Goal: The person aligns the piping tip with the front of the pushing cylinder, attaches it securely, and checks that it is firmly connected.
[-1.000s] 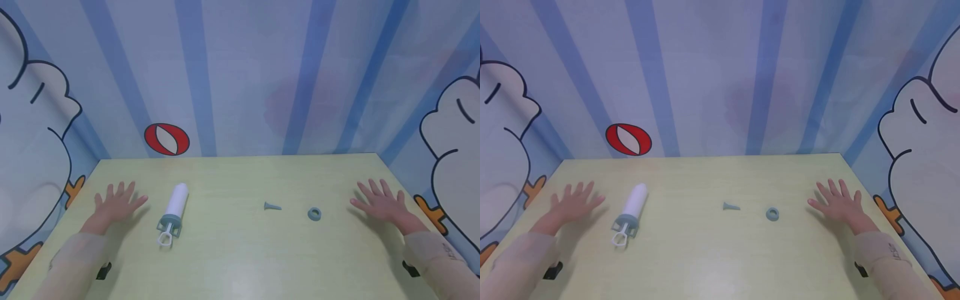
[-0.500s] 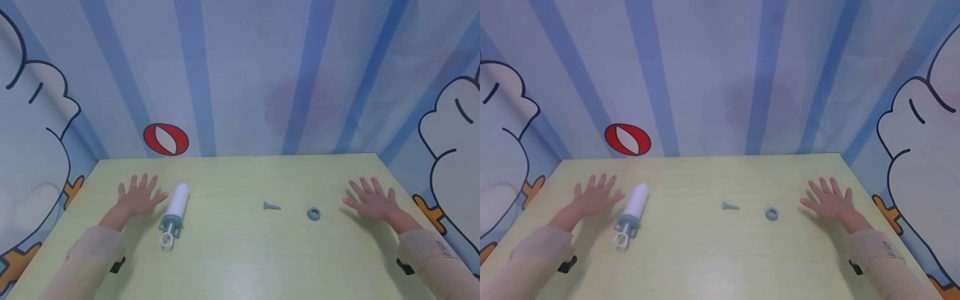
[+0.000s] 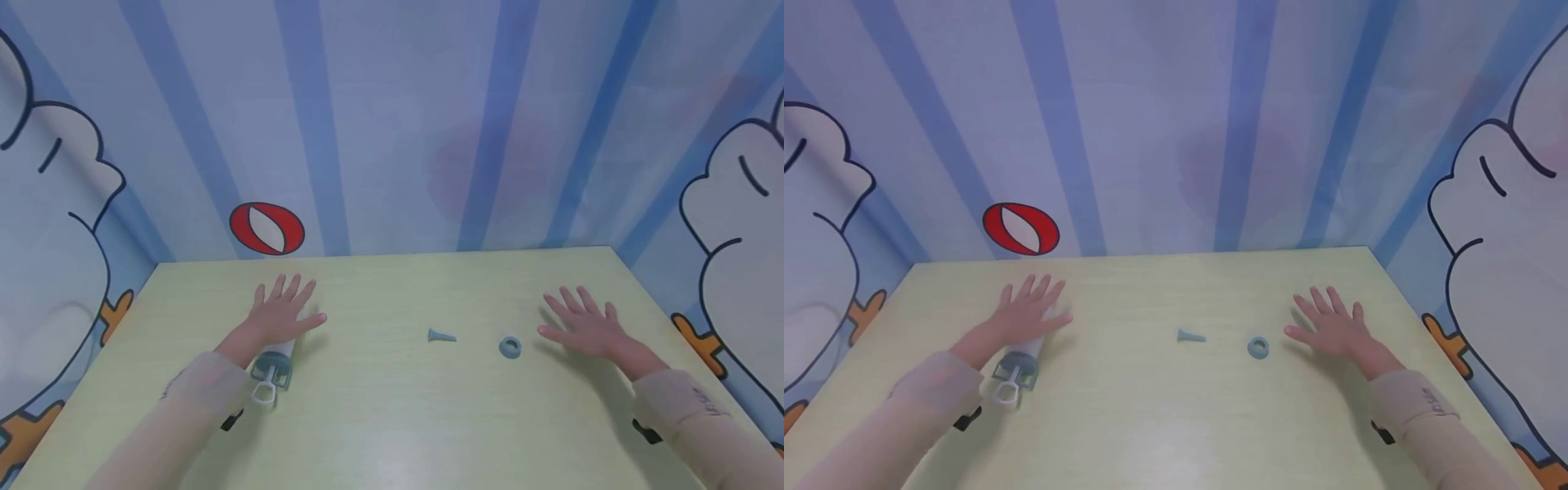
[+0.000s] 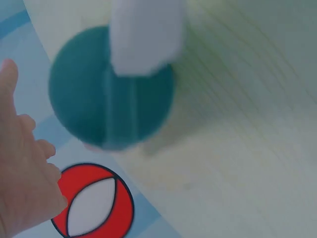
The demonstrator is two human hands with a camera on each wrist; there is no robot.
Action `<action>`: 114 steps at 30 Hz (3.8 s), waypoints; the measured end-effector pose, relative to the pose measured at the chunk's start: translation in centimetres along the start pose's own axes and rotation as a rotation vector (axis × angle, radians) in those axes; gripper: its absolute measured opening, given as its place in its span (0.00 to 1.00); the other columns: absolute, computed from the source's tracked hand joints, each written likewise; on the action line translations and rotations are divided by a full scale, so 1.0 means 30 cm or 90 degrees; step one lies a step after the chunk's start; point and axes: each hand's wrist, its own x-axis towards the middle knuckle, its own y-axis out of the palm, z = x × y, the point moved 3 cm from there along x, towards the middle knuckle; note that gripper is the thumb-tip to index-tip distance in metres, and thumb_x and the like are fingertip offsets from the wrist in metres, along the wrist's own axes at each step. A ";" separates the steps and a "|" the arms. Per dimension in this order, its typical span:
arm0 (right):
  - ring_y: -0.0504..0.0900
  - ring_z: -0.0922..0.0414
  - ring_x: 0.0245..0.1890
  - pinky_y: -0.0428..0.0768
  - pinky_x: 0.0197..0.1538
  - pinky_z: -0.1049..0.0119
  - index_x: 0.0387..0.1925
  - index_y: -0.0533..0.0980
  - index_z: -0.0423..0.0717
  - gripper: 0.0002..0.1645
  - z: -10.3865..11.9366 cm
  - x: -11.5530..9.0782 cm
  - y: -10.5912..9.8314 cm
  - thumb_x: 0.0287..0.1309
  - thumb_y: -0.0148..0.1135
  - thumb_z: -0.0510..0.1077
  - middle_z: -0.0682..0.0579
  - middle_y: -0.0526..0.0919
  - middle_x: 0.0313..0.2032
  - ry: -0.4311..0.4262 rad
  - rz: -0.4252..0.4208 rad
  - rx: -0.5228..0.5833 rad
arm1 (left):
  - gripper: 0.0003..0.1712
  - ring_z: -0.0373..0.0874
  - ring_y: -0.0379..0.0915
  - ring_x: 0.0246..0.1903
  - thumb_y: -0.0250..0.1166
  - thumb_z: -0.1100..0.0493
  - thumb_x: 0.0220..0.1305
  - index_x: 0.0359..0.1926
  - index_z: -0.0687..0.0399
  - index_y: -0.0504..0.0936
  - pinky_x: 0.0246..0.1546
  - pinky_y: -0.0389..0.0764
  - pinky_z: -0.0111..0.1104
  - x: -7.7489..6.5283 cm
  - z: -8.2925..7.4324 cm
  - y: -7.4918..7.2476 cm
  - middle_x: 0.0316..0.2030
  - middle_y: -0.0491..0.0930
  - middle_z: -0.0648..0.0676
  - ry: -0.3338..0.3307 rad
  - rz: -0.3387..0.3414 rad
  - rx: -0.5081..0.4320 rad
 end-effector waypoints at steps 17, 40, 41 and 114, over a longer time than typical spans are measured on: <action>0.41 0.39 0.66 0.46 0.55 0.32 0.67 0.50 0.53 0.48 0.120 0.022 0.053 0.50 0.48 0.70 0.40 0.46 0.67 -0.102 -0.046 -0.020 | 0.41 0.53 0.50 0.64 0.52 0.39 0.58 0.67 0.48 0.50 0.60 0.49 0.54 0.096 -0.327 0.026 0.64 0.56 0.58 0.157 0.026 -0.015; 0.75 0.56 0.34 0.73 0.32 0.67 0.59 0.63 0.41 0.39 0.177 0.032 0.064 0.47 0.64 0.51 0.38 0.72 0.48 -0.110 0.003 0.278 | 0.16 0.38 0.72 0.29 0.60 0.58 0.55 0.46 0.54 0.78 0.34 0.71 0.28 0.195 -0.561 0.124 0.31 0.80 0.50 0.222 0.018 -0.202; 0.75 0.56 0.33 0.73 0.32 0.67 0.59 0.63 0.41 0.39 0.176 0.034 0.067 0.47 0.64 0.50 0.38 0.72 0.46 -0.107 0.006 0.289 | 0.15 0.38 0.72 0.29 0.60 0.58 0.55 0.46 0.54 0.79 0.34 0.71 0.28 0.196 -0.565 0.128 0.31 0.80 0.50 0.226 0.017 -0.203; 0.79 0.63 0.32 0.76 0.42 0.70 0.48 0.70 0.31 0.26 0.429 0.027 0.080 0.47 0.63 0.40 0.46 0.79 0.37 -0.096 0.017 0.658 | 0.09 0.36 0.73 0.29 0.59 0.63 0.55 0.37 0.57 0.82 0.34 0.73 0.24 0.050 -0.628 0.117 0.29 0.81 0.50 0.210 -0.102 -0.518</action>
